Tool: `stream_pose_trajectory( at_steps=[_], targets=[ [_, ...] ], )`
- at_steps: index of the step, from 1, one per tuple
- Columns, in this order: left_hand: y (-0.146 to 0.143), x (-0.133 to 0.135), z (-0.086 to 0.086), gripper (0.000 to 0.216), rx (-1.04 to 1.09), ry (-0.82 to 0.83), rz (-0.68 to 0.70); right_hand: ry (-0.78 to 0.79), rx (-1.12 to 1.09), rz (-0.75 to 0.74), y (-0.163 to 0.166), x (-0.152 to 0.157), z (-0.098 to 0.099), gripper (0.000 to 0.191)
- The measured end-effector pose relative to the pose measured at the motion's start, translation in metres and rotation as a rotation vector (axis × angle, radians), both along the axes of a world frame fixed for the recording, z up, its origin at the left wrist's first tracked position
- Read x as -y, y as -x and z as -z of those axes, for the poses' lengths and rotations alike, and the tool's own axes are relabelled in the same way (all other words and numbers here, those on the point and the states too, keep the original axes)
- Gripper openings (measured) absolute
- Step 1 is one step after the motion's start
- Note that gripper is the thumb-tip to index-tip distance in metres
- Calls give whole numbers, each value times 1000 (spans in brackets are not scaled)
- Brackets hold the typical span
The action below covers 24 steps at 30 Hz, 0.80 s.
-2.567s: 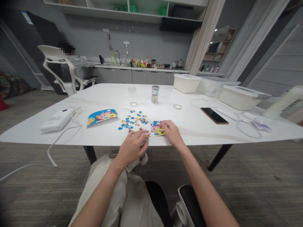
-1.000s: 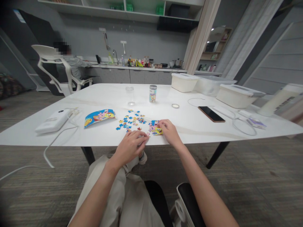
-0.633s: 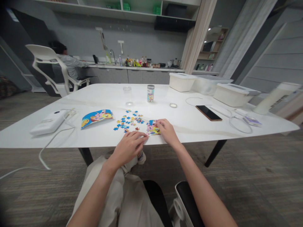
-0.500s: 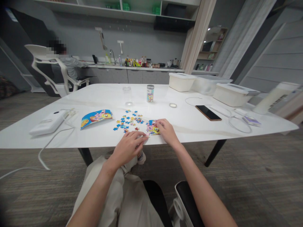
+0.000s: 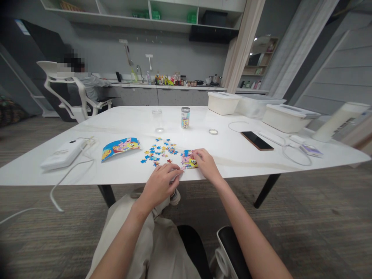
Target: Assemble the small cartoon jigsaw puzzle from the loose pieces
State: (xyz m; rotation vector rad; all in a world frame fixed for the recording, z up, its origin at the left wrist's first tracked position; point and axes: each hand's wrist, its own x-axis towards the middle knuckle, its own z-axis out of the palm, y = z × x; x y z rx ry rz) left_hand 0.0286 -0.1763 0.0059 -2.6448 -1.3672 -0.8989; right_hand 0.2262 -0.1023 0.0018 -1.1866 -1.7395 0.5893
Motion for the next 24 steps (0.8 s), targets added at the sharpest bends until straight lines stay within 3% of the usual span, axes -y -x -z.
stream_pose_trajectory(
  at_steps=[11,18,24],
  targets=[
    [-24,0,-15,6,175,240,-343,-5,-22,-5,0,0,0,27],
    [-21,-10,-13,7,392,344,-253,-11,-15,-7,0,-1,0,26],
    [-22,-15,-9,6,448,308,-230,1,-8,-15,0,-1,-2,23]
  ],
)
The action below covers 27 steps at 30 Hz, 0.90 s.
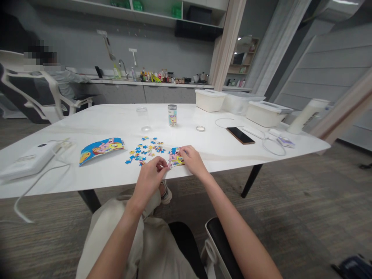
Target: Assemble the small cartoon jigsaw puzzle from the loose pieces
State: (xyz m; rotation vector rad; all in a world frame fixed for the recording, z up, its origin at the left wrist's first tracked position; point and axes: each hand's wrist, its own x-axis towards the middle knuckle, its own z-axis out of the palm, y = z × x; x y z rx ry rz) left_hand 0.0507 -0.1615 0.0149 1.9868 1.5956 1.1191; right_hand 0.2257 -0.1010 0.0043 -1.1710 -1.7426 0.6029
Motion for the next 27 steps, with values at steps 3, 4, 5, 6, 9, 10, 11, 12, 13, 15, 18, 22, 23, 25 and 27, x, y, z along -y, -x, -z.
stream_pose_trajectory(
  at_steps=[3,4,5,6,9,10,11,12,13,15,18,22,23,25,27],
  targets=[
    [-1,-2,2,5,-8,-7,-3,-1,5,3,0,0,0,22],
    [-1,-3,2,5,-11,-10,-2,-3,7,5,0,0,0,22],
    [-2,-4,2,5,-13,-12,-3,-6,7,6,0,-1,0,22],
    [-2,-5,2,4,-17,-13,-4,-10,7,7,0,-1,0,23],
    [-4,-5,3,4,-46,-15,-13,-13,6,7,0,-1,1,23],
    [-4,-5,3,4,-66,-20,-26,-12,5,7,0,-1,1,22],
    [-5,-4,3,4,-93,-29,-44,-10,4,7,0,-1,1,22],
    [-5,-3,4,4,-123,-43,-61,-8,2,8,0,-1,1,22],
    [-5,-3,5,4,-153,-62,-73,-8,0,8,0,-1,1,22],
    [-5,-1,6,4,-199,-113,-68,-7,-1,7,0,-1,1,23],
    [-2,0,10,7,-219,-209,2,-7,3,3,-1,-1,1,23],
    [4,4,14,10,-286,-329,74,-8,7,0,-1,0,0,25],
    [6,5,15,11,-319,-353,80,-10,10,-6,0,0,0,25],
    [9,8,16,14,-383,-388,100,-14,22,-26,0,1,-1,26],
    [11,11,16,17,-421,-403,134,-10,38,-44,1,2,-2,27]
  ],
)
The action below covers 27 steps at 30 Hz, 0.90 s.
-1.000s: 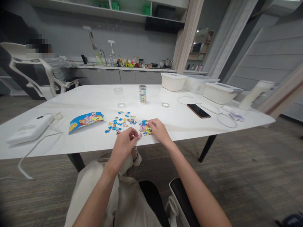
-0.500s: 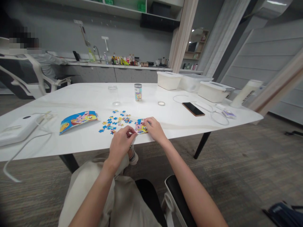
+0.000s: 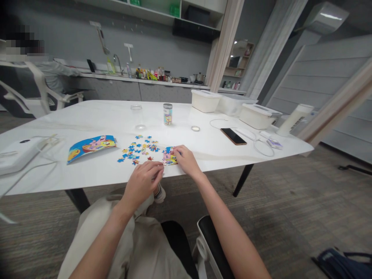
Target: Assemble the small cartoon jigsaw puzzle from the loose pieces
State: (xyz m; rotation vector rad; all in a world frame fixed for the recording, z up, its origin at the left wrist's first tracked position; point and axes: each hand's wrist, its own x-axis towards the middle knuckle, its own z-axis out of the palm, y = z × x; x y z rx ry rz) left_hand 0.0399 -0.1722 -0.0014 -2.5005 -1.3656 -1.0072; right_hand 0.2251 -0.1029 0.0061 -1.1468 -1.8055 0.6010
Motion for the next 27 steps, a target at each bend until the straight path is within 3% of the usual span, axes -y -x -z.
stream_pose_trajectory(
  at_steps=[9,27],
  targets=[
    [1,5,-4,25,-102,3,27,46,96,16,4,4,-2,26],
    [-1,6,-2,29,-192,-23,22,75,88,17,5,4,-4,26]
  ],
)
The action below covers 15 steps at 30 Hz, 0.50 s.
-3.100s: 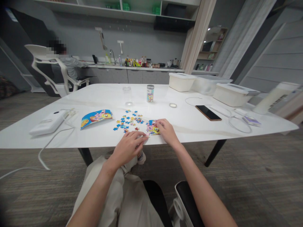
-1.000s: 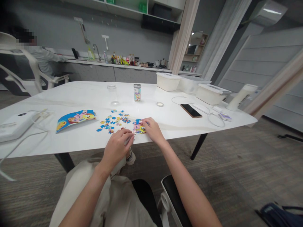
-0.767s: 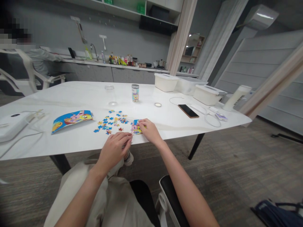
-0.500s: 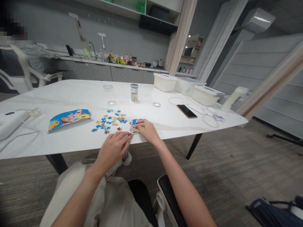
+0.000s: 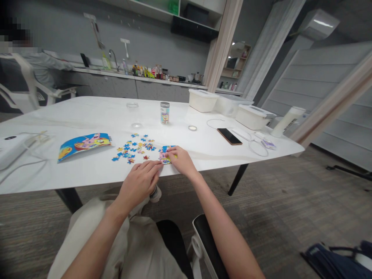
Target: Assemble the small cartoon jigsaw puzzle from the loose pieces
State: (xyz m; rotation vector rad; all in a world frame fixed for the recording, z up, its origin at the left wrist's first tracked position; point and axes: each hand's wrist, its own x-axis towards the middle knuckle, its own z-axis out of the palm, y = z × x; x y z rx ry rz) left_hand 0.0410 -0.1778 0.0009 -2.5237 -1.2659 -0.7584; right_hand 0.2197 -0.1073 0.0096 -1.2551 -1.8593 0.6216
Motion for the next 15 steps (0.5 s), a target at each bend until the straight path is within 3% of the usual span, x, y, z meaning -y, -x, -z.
stream_pose_trajectory(
  at_steps=[15],
  targets=[
    [0,0,-1,32,-22,-5,3,-15,8,-2,0,1,-2,26]
  ],
)
